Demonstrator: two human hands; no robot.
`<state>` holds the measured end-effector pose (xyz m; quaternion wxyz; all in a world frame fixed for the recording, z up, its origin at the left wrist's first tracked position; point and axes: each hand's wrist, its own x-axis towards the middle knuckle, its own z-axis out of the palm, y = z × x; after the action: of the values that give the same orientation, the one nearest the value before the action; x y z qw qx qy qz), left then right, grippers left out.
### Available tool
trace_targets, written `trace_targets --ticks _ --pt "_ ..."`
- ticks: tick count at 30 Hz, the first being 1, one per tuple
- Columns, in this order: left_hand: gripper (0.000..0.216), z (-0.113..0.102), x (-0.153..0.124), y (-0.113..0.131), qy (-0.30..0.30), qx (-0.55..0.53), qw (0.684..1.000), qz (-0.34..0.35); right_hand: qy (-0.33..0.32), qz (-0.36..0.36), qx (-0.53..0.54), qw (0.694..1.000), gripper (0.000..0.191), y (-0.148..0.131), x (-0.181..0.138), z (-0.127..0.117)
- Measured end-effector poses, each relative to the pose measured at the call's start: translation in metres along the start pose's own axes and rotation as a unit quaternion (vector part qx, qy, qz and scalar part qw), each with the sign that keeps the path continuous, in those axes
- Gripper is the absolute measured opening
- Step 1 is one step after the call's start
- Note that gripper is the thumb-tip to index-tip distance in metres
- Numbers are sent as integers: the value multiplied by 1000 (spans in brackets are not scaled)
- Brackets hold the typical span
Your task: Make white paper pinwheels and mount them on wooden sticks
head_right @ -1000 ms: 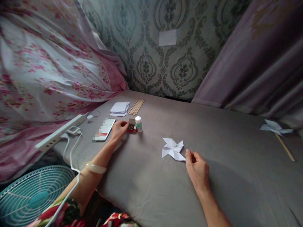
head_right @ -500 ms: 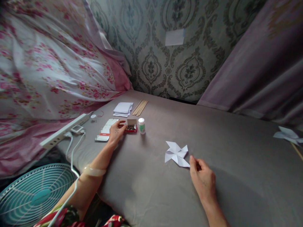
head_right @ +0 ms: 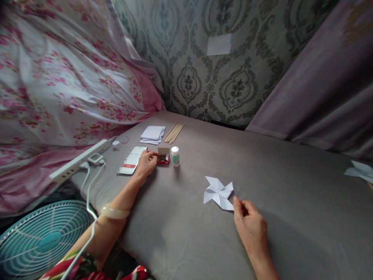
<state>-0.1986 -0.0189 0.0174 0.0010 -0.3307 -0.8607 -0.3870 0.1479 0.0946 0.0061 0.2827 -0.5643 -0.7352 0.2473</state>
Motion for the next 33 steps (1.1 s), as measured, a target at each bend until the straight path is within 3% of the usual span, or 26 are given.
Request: trace_targets --ticks 3,8,22,33 --pt "31 3 1 -2 19 28 998 59 9 -22 2 1000 45 2 0 0" --pt "33 4 6 -8 -31 30 987 153 3 -33 -1 999 45 2 0 -1" --pt "26 -5 14 0 -108 93 974 177 7 -67 -2 998 47 6 0 2" --pt "21 -8 21 5 -130 108 970 172 23 -92 -10 995 45 9 -1 5"
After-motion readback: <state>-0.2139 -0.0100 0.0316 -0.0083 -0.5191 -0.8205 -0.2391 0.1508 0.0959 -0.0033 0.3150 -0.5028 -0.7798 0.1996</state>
